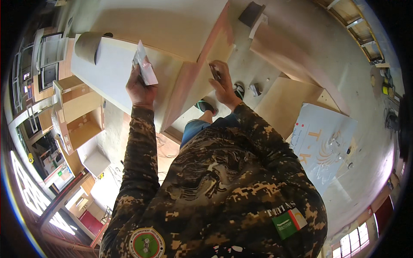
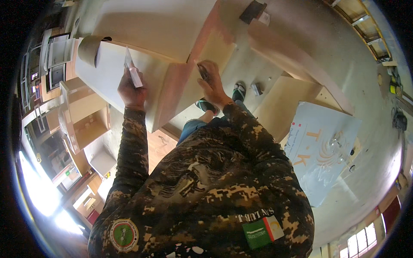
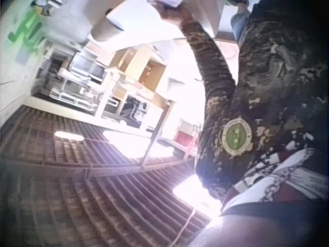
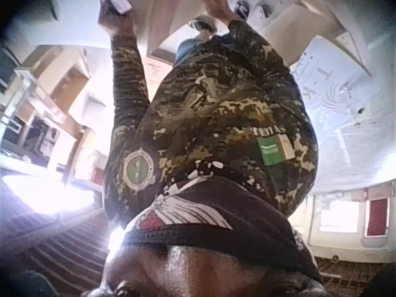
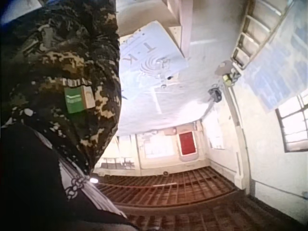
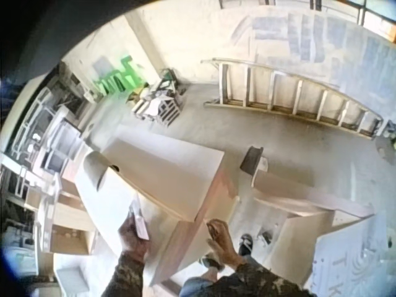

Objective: The person sands the edges and corners of a wooden furniture structure using pieces of sandpaper.

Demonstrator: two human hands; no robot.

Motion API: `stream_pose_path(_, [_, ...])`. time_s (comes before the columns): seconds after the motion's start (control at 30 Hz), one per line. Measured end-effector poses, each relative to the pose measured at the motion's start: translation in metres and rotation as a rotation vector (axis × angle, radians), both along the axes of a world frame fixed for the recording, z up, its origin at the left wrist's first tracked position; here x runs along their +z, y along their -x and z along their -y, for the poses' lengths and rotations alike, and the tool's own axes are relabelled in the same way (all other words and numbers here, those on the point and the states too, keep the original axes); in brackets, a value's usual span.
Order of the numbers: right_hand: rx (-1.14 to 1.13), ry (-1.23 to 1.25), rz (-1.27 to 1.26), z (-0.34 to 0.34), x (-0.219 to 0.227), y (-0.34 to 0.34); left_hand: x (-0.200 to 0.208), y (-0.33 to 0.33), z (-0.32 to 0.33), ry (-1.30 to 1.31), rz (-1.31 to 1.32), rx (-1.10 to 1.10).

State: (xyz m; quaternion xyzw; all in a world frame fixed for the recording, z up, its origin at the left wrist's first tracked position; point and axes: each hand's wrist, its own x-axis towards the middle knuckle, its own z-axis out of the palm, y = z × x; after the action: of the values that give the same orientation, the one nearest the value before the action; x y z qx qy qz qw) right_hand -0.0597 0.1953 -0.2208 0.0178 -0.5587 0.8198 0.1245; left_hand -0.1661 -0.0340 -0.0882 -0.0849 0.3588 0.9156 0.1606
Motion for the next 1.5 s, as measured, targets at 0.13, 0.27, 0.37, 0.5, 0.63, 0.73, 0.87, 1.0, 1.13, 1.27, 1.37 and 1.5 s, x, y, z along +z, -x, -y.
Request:
stream_pose_path(0.13, [-0.149,0.042,-0.040,0.029,-0.017,0.014,0.005,-0.002,-0.013,0.159,0.057,0.114])
stream_pose_path(0.27, [-0.233,-0.085,-0.022,0.045,-0.029,0.024,0.011,-0.003,-0.018,0.210,0.064,0.121])
stream_pose_path(0.37, [-0.275,-0.166,-0.017,0.051,-0.028,0.026,0.008,-0.002,-0.011,0.159,0.074,0.103])
stream_pose_path(0.5, [-0.299,-0.220,0.008,0.055,-0.025,0.028,0.005,-0.002,-0.009,0.158,0.050,0.085])
stream_pose_path(0.63, [-0.389,-0.187,-0.066,0.066,-0.034,0.041,0.005,-0.001,-0.011,0.154,0.052,0.070])
stream_pose_path(0.73, [-0.403,-0.212,-0.045,0.070,-0.032,0.038,0.003,0.000,-0.008,0.124,0.051,0.068])
stream_pose_path(0.87, [-0.398,-0.274,-0.005,0.074,-0.033,0.033,0.006,-0.001,-0.011,0.134,0.051,0.062])
stream_pose_path(1.0, [-0.334,-0.313,-0.009,0.073,-0.034,0.019,0.007,0.000,-0.012,0.120,0.079,0.066])
stream_pose_path(1.13, [-0.199,-0.442,0.041,0.064,-0.033,-0.005,0.009,-0.001,-0.011,0.150,0.125,0.093])
stream_pose_path(1.27, [-0.052,-0.256,0.062,0.037,-0.032,-0.016,0.004,0.002,-0.006,0.176,0.065,0.068])
stream_pose_path(1.37, [-0.183,-0.176,0.102,0.025,-0.030,-0.003,0.005,0.002,-0.007,0.129,0.078,0.044])
stream_pose_path(1.5, [-0.229,-0.194,0.044,0.012,-0.028,0.019,0.006,0.002,-0.007,0.084,0.070,0.012])
